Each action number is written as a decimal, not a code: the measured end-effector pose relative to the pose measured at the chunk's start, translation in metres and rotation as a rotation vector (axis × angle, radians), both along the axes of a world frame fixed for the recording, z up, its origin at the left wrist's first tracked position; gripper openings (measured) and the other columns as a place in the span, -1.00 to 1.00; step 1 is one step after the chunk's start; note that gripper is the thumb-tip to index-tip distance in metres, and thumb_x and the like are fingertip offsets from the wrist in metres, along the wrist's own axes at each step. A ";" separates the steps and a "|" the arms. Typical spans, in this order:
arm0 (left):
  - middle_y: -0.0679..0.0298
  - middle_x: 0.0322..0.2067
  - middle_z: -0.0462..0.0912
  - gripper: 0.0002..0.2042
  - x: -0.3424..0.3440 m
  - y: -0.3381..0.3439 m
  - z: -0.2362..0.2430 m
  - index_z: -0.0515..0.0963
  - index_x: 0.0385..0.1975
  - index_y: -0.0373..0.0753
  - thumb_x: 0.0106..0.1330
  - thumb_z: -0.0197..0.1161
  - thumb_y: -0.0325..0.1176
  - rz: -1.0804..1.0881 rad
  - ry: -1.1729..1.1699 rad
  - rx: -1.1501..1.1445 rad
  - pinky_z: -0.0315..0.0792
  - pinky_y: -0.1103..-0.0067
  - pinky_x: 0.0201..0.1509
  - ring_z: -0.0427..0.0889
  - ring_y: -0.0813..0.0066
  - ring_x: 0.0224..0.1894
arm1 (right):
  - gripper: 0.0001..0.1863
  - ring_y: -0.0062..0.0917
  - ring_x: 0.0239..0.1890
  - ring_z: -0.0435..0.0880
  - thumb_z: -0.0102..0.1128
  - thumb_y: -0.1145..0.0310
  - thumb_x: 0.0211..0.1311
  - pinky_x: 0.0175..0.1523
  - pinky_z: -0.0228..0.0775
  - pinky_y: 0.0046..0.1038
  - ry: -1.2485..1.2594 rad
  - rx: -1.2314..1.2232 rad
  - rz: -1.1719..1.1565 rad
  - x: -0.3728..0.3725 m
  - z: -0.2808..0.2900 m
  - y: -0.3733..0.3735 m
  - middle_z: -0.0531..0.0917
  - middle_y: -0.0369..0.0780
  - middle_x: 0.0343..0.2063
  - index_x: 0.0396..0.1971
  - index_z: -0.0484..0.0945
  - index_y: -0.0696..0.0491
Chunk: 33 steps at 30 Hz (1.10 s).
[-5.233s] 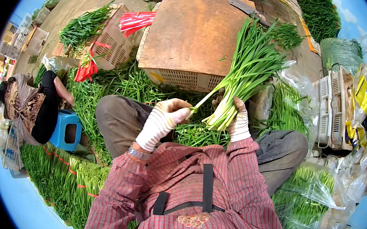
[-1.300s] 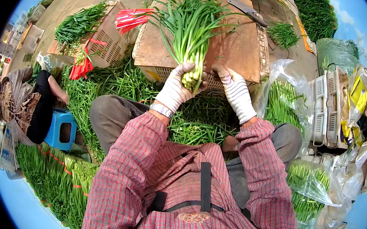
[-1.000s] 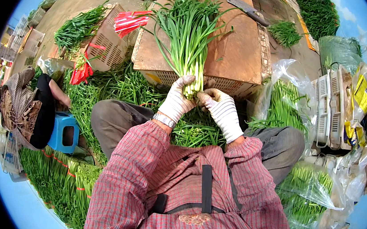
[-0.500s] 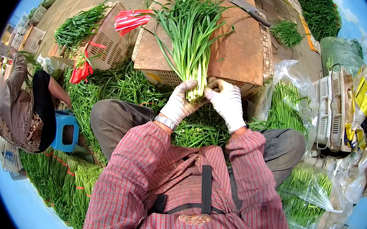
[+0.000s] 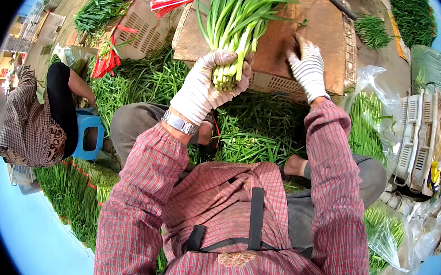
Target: The person trims the ends of green onions with a knife, aligns them into bundles, ties them with red rubber bands, and places the bundles into a plastic bag. The person also handles a larger bunch of chives, trims the ends, and prepares them for bundling.
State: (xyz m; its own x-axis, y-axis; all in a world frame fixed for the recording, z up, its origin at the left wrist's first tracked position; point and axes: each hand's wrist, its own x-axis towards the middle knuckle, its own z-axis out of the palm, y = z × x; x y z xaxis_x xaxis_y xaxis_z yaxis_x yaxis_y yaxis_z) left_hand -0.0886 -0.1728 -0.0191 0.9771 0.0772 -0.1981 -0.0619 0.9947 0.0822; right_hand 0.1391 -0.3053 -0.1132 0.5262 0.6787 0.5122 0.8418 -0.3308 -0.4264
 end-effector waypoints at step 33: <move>0.08 -0.17 0.61 -0.53 -0.026 0.002 -0.054 0.38 0.13 -0.40 0.20 0.26 -0.46 0.058 0.206 0.036 0.62 0.39 -0.18 0.63 0.27 -0.24 | -0.60 -0.41 -0.18 0.65 0.16 0.13 0.36 0.02 0.44 -0.40 1.000 0.299 -0.046 -0.133 0.071 0.004 0.69 -0.12 -0.26 -0.12 0.61 0.20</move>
